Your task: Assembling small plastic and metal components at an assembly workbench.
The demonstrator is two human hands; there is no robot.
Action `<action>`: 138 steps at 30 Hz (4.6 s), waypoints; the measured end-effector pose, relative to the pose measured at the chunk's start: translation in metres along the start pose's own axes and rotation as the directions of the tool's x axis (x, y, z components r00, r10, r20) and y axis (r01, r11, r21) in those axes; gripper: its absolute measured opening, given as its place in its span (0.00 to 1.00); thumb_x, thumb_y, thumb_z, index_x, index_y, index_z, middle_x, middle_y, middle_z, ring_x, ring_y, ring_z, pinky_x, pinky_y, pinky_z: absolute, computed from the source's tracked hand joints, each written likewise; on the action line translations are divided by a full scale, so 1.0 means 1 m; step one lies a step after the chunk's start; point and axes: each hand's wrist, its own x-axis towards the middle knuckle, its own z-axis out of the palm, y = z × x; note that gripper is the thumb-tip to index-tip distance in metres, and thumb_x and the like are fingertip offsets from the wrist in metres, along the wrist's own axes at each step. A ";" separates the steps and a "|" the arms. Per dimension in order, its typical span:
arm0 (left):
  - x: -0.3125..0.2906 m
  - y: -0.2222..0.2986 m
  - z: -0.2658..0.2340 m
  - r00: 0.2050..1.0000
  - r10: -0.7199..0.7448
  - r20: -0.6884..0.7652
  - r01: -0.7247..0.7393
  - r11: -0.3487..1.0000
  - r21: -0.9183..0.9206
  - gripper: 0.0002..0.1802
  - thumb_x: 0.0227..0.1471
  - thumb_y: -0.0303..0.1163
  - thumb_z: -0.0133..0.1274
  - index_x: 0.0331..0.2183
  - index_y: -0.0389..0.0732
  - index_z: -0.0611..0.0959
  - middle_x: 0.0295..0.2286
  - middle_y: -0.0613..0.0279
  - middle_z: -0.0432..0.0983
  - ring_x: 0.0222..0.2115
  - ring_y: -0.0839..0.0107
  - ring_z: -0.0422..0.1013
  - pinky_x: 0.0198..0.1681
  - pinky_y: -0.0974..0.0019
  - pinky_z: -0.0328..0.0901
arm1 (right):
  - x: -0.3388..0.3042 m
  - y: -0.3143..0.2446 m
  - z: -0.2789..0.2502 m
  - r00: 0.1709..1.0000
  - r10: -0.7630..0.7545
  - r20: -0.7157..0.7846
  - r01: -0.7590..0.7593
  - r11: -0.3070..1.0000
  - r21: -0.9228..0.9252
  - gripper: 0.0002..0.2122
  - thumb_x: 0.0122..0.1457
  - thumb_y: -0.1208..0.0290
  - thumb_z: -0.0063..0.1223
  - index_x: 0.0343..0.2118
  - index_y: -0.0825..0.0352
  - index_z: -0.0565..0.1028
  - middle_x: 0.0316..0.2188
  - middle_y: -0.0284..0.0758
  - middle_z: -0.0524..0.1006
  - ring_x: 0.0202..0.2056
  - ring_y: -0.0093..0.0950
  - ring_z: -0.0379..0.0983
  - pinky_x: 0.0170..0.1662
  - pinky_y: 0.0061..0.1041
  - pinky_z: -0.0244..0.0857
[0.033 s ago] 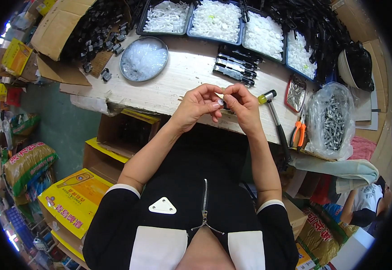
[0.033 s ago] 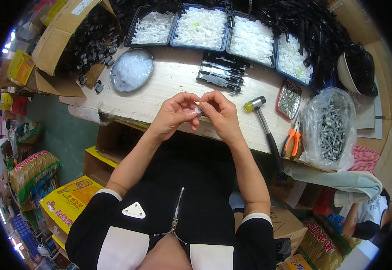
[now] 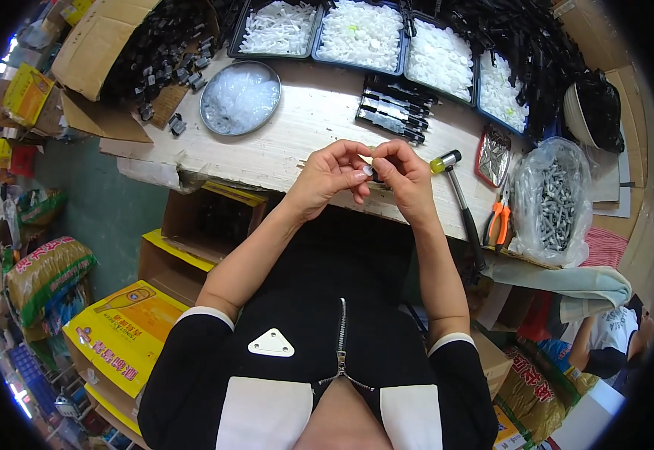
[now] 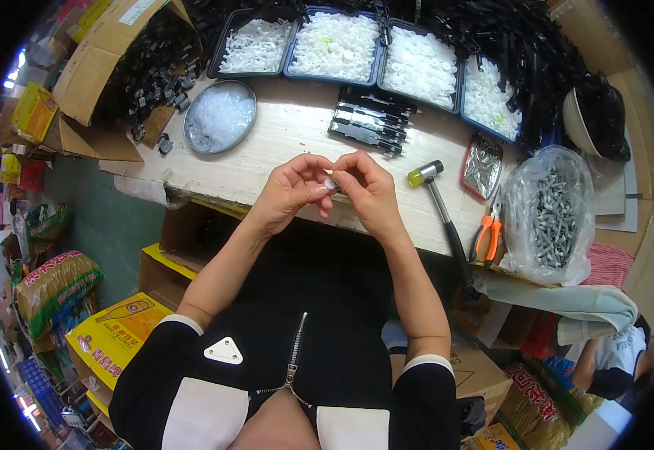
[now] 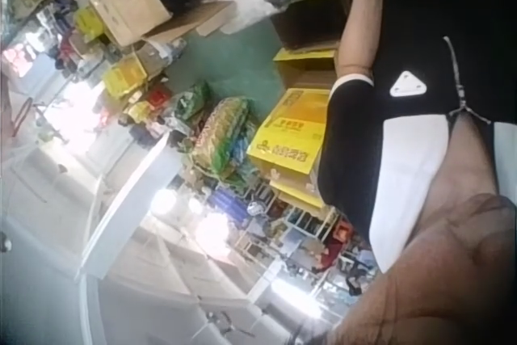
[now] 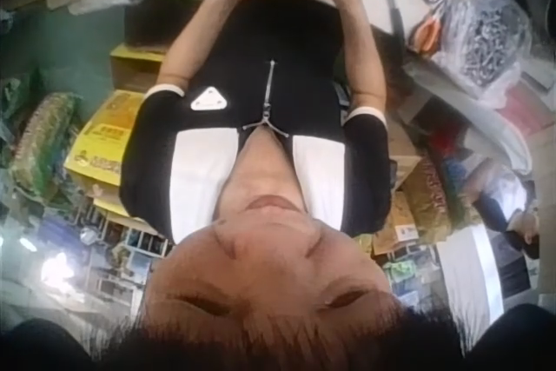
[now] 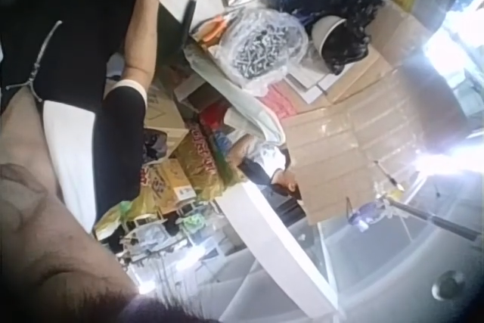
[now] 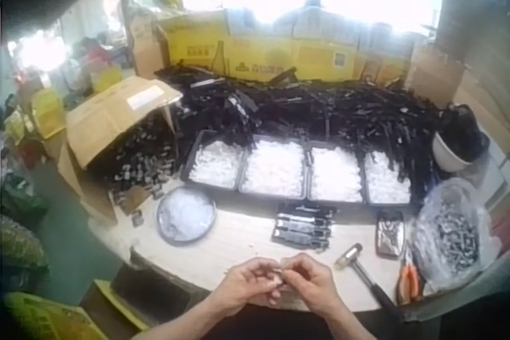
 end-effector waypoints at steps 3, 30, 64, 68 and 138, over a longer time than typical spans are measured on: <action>-0.001 -0.002 0.000 1.000 0.001 -0.017 -0.001 1.000 -0.008 0.15 0.47 0.22 0.51 0.40 0.35 0.71 0.28 0.60 0.71 0.25 0.75 0.71 0.25 0.72 0.69 | 0.000 0.002 0.002 0.999 -0.038 -0.009 0.038 0.996 -0.077 0.03 0.54 0.78 0.48 0.31 0.70 0.70 0.27 0.29 0.71 0.30 0.16 0.67 0.35 0.15 0.63; -0.004 -0.014 0.006 0.992 0.057 -0.111 -0.061 0.998 -0.034 0.14 0.51 0.25 0.47 0.42 0.35 0.74 0.26 0.63 0.72 0.21 0.80 0.67 0.24 0.75 0.67 | -0.006 0.016 0.003 0.978 -0.205 -0.037 0.174 0.902 -0.394 0.03 0.54 0.78 0.47 0.31 0.71 0.71 0.26 0.31 0.67 0.26 0.18 0.63 0.29 0.15 0.57; 0.007 0.001 -0.015 0.920 0.383 -0.089 -0.154 0.559 0.815 0.08 0.44 0.22 0.53 0.32 0.37 0.80 0.22 0.68 0.65 0.21 0.82 0.61 0.24 0.79 0.57 | 0.006 0.021 -0.005 0.885 -0.396 0.244 0.383 0.323 -0.865 0.04 0.47 0.76 0.51 0.26 0.64 0.68 0.23 0.31 0.66 0.31 0.30 0.62 0.37 0.29 0.49; 0.012 -0.002 -0.018 0.933 0.352 -0.081 -0.131 0.537 0.834 0.09 0.42 0.21 0.54 0.31 0.39 0.81 0.21 0.67 0.64 0.20 0.81 0.61 0.24 0.77 0.58 | 0.011 0.025 0.000 0.865 -0.402 0.299 0.424 0.269 -0.865 0.04 0.46 0.78 0.50 0.26 0.64 0.68 0.24 0.32 0.66 0.32 0.31 0.61 0.38 0.31 0.49; 0.139 0.034 0.040 0.979 0.203 -0.006 -0.191 0.928 0.320 0.08 0.45 0.23 0.53 0.30 0.29 0.77 0.22 0.59 0.73 0.19 0.75 0.71 0.18 0.74 0.66 | 0.002 -0.005 -0.043 0.920 -0.174 -0.350 0.155 0.984 -0.084 0.04 0.50 0.79 0.54 0.30 0.69 0.72 0.26 0.25 0.71 0.29 0.13 0.65 0.34 0.13 0.59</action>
